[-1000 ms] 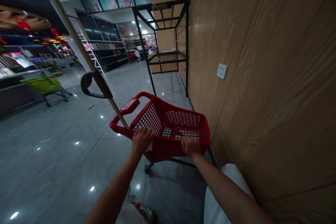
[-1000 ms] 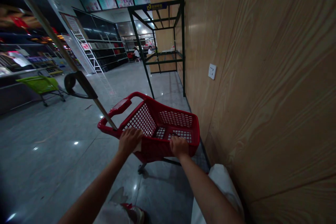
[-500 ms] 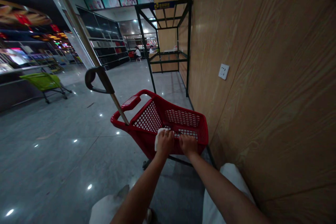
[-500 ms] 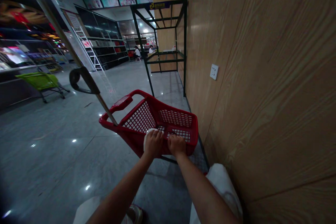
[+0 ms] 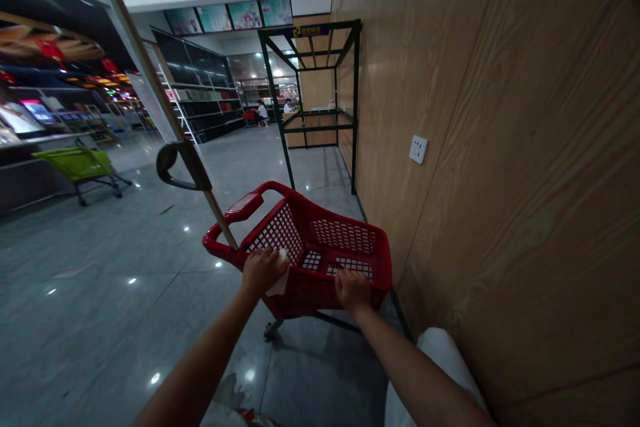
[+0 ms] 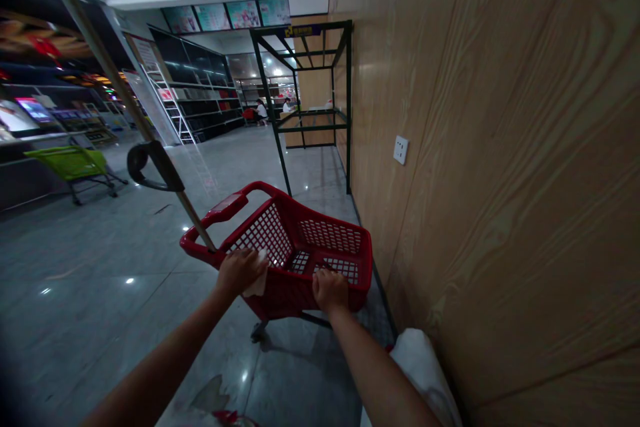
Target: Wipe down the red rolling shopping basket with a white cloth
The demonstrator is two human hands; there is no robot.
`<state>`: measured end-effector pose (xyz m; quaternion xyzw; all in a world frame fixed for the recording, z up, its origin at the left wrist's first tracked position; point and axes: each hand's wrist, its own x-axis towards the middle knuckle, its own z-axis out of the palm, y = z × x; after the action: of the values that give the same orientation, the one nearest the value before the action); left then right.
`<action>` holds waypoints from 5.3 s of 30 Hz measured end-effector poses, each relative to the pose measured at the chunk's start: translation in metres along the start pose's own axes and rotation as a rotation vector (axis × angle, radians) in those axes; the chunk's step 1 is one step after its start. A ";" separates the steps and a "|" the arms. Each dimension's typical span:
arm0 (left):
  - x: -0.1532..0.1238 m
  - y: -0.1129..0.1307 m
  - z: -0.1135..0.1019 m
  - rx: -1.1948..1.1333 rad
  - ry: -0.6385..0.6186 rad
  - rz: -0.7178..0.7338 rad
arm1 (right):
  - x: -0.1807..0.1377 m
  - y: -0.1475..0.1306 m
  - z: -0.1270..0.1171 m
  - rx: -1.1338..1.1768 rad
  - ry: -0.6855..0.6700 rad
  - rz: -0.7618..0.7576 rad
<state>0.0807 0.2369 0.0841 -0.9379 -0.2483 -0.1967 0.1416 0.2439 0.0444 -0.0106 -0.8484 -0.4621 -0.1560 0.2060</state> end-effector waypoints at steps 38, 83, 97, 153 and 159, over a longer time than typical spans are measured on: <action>-0.002 0.122 0.033 -0.125 -0.098 0.144 | 0.008 0.010 -0.016 0.072 -0.243 -0.100; -0.015 0.078 0.010 0.003 -0.005 0.070 | 0.011 0.015 0.003 0.010 -0.041 -0.095; -0.014 0.055 0.016 -0.034 0.090 0.205 | 0.011 0.025 -0.001 0.029 -0.075 -0.153; -0.031 -0.048 0.001 0.043 0.245 0.161 | 0.017 -0.002 -0.003 0.016 -0.214 -0.107; -0.027 0.026 0.029 -0.022 0.185 0.115 | 0.017 -0.003 0.004 0.039 -0.159 -0.120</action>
<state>0.0807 0.2147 0.0425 -0.9299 -0.1779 -0.2767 0.1646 0.2502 0.0604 -0.0058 -0.8248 -0.5298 -0.0912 0.1752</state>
